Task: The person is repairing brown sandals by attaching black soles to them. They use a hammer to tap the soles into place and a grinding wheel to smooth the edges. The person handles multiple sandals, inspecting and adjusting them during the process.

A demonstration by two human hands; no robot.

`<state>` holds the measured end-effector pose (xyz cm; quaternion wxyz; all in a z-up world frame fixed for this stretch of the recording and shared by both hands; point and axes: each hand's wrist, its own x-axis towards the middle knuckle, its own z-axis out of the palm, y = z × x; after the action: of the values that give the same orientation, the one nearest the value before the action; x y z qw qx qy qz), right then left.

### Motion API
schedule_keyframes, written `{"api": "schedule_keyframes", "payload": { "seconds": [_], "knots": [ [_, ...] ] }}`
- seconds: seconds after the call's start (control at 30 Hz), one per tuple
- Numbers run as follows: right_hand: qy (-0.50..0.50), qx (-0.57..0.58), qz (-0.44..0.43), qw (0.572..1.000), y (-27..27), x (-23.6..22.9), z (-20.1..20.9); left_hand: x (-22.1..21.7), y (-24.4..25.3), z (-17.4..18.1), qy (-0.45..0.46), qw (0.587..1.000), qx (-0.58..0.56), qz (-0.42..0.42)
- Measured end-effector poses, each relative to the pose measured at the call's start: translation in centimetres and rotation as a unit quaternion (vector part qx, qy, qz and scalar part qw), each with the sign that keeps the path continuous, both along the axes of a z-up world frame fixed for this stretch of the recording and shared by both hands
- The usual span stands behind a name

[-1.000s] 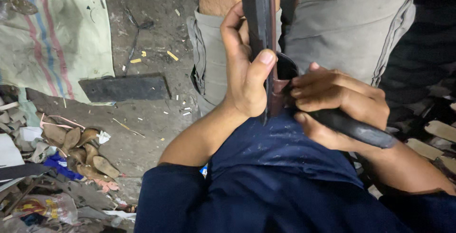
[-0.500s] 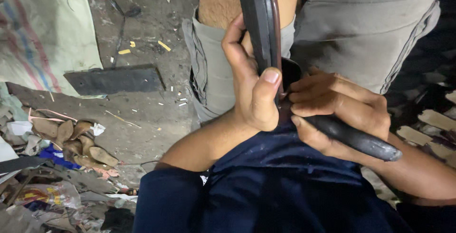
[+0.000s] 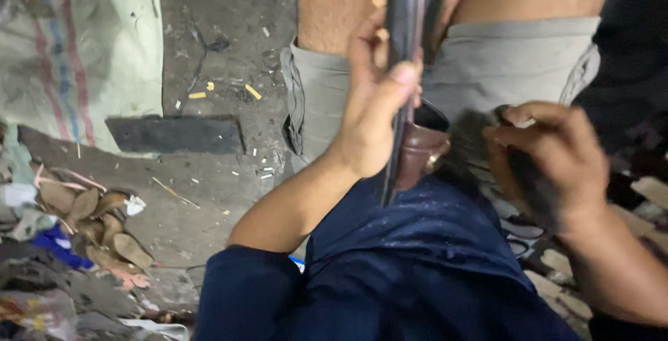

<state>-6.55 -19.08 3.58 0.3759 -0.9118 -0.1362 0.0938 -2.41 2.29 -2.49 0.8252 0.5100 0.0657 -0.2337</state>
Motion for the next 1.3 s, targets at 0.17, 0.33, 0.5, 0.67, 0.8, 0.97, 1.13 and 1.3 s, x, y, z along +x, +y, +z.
{"api": "schedule_keyframes", "payload": {
  "seconds": [0.17, 0.33, 0.5, 0.67, 0.8, 0.97, 1.13, 1.3],
  "knots": [
    [-0.015, -0.084, 0.135, 0.987, -0.7, -1.1, 0.4, -0.9, -1.3, 1.2, -0.006, 0.998, -0.061, -0.008],
    [0.112, 0.205, -0.038, 0.971, -0.9, -1.4, 0.5, -1.9, -2.0, 1.7, -0.031, 0.999, -0.011, -0.031],
    [0.16, 0.277, 0.012, 0.947, 0.4, -1.0, -2.3, -2.3, -2.1, 1.2, -0.032, 0.998, 0.025, -0.038],
    [0.201, 0.311, 0.028, 0.928, 0.5, -0.6, -3.1, -2.9, -1.8, 0.2, 0.008, 0.999, 0.002, -0.035],
    [0.191, 0.322, 0.044, 0.926, 0.7, -0.6, -3.2, -3.2, -1.7, -0.3, -0.002, 0.999, -0.032, -0.029],
    [0.175, 0.33, 0.055, 0.926, 0.2, -0.9, -3.1, -2.9, -1.4, 0.0, 0.027, 0.999, -0.041, -0.022],
    [0.002, -0.124, 0.004, 0.992, -0.9, -2.2, -1.5, -1.2, 1.2, 0.7, -0.092, 0.993, 0.036, 0.07],
    [0.041, -0.261, 0.071, 0.962, -2.2, -4.3, -2.6, -1.0, 2.2, 0.5, -0.077, 0.993, 0.061, 0.068]
  ]
}}
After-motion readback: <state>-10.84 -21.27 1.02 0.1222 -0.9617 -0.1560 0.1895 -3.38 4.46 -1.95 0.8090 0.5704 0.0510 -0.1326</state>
